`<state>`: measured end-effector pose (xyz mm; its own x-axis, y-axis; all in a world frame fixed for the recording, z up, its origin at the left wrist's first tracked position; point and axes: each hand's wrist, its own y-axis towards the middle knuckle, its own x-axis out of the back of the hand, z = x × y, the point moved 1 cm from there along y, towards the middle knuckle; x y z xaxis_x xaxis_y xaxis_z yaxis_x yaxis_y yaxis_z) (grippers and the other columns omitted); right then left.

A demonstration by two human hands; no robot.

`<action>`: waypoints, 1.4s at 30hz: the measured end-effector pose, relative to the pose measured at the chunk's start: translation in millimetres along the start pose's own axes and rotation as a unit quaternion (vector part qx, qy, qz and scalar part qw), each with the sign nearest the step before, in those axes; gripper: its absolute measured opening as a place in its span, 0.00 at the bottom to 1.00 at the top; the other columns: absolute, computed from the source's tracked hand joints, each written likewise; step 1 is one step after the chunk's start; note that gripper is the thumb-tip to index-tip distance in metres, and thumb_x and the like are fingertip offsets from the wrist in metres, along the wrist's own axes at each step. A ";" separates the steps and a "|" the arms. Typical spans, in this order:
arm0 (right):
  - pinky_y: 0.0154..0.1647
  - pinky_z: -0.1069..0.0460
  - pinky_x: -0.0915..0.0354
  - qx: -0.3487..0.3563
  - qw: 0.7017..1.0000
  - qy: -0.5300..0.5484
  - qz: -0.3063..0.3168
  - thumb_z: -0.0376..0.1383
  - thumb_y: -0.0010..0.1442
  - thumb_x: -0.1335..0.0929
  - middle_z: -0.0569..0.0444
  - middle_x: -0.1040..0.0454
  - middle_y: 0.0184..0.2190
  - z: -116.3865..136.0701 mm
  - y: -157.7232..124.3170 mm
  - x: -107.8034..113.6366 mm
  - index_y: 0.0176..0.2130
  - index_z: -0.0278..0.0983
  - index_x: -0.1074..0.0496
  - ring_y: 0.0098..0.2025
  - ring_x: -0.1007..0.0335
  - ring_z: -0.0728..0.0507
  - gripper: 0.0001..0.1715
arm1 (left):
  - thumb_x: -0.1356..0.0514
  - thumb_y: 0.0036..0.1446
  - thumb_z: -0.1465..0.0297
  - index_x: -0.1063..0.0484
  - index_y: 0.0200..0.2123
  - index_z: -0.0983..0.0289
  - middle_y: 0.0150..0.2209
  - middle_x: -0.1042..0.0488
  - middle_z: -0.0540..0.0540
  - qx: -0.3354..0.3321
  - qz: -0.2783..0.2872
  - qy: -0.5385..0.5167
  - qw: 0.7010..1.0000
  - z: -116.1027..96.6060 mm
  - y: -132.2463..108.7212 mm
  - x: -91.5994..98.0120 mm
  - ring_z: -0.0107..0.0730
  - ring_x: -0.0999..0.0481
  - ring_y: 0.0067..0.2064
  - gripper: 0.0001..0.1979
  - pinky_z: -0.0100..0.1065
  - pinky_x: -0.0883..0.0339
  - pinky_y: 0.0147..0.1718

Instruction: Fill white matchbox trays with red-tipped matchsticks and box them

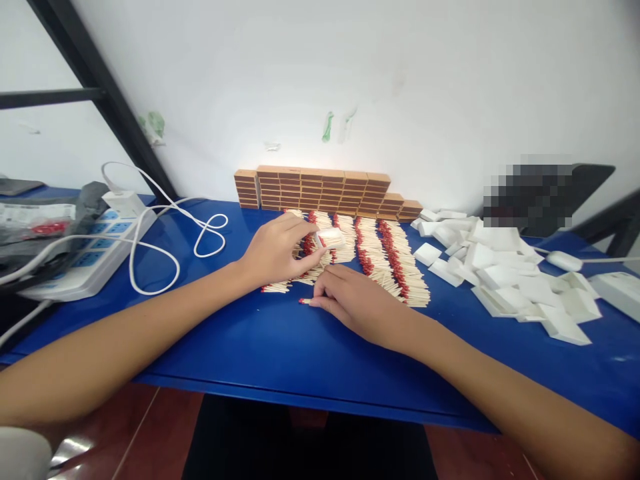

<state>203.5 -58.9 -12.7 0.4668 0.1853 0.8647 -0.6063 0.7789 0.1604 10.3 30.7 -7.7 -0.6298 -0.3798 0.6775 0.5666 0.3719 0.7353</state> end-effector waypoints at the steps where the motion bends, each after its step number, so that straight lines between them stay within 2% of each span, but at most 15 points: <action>1: 0.47 0.47 0.33 -0.005 1.000 0.003 0.005 0.36 0.73 0.32 0.50 0.25 0.41 0.4 -0.5 1.0 0.38 0.38 0.31 0.46 0.29 0.41 0.09 | 0.36 0.65 0.59 0.22 0.47 0.66 0.40 0.17 0.60 0.001 0.000 0.000 1.000 -0.2 0.0 0.1 0.42 0.19 0.42 0.16 0.41 0.24 0.42; 7: 0.47 0.47 0.34 -0.005 1.000 -0.008 0.014 0.36 0.74 0.33 0.49 0.24 0.41 0.8 -2.4 0.8 0.39 0.37 0.30 0.46 0.28 0.41 0.08 | 0.36 0.65 0.59 0.22 0.47 0.66 0.40 0.17 0.60 0.000 0.001 -0.002 1.000 -0.6 -0.1 0.3 0.43 0.18 0.43 0.16 0.41 0.24 0.42; 15: 0.44 0.46 0.34 0.001 0.998 -0.065 0.027 0.36 0.74 0.33 0.48 0.24 0.38 5.9 -3.1 2.4 0.38 0.37 0.31 0.42 0.28 0.40 0.10 | 0.37 0.65 0.58 0.22 0.47 0.65 0.39 0.18 0.59 0.001 0.012 -0.007 1.000 -0.2 -0.5 -0.7 0.41 0.19 0.42 0.16 0.41 0.25 0.42; 19: 0.44 0.46 0.34 0.005 0.998 -0.055 0.027 0.35 0.74 0.34 0.48 0.24 0.38 5.6 -3.2 7.7 0.37 0.37 0.32 0.42 0.28 0.40 0.10 | 0.36 0.65 0.58 0.22 0.47 0.65 0.40 0.18 0.59 -0.004 0.016 -0.003 1.000 0.8 -0.5 -0.9 0.42 0.20 0.42 0.17 0.41 0.25 0.42; 26: 0.43 0.47 0.35 -0.019 0.999 -0.021 -0.017 0.34 0.74 0.36 0.49 0.25 0.41 -6.6 -6.1 27.7 0.38 0.39 0.32 0.43 0.29 0.41 0.09 | 0.37 0.65 0.59 0.23 0.47 0.65 0.39 0.18 0.59 -0.019 0.036 -0.019 0.999 0.3 0.8 -0.1 0.42 0.19 0.42 0.16 0.42 0.25 0.44; 33: 0.39 0.48 0.38 -0.008 0.992 -0.052 -0.113 0.38 0.73 0.37 0.49 0.28 0.38 -28.3 -3.3 47.2 0.37 0.40 0.35 0.38 0.33 0.42 0.09 | 0.37 0.66 0.59 0.23 0.50 0.64 0.41 0.18 0.59 -0.053 0.081 -0.074 0.993 -1.5 -0.1 0.2 0.41 0.19 0.43 0.16 0.42 0.24 0.44; 37: 0.37 0.48 0.40 -0.015 0.991 -0.060 -0.122 0.40 0.74 0.37 0.50 0.29 0.36 -38.7 -2.3 47.8 0.37 0.40 0.36 0.36 0.35 0.42 0.11 | 0.36 0.63 0.60 0.22 0.50 0.63 0.42 0.17 0.59 -0.055 0.088 -0.129 0.986 -7.5 1.0 2.2 0.41 0.18 0.43 0.16 0.43 0.24 0.45; 42: 0.38 0.48 0.40 -0.005 0.993 -0.054 -0.109 0.38 0.73 0.36 0.50 0.28 0.38 -44.1 -0.7 42.2 0.39 0.40 0.34 0.38 0.34 0.42 0.09 | 0.35 0.63 0.62 0.22 0.50 0.63 0.41 0.17 0.59 -0.045 0.088 -0.156 0.983 -12.6 2.9 4.6 0.40 0.18 0.42 0.16 0.43 0.23 0.44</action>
<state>252.0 -25.2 2.7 0.5142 -0.0539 0.8559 -0.4919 0.7990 0.3458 15.8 19.4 -2.1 -0.6415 -0.0325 0.7664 0.7179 0.3267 0.6148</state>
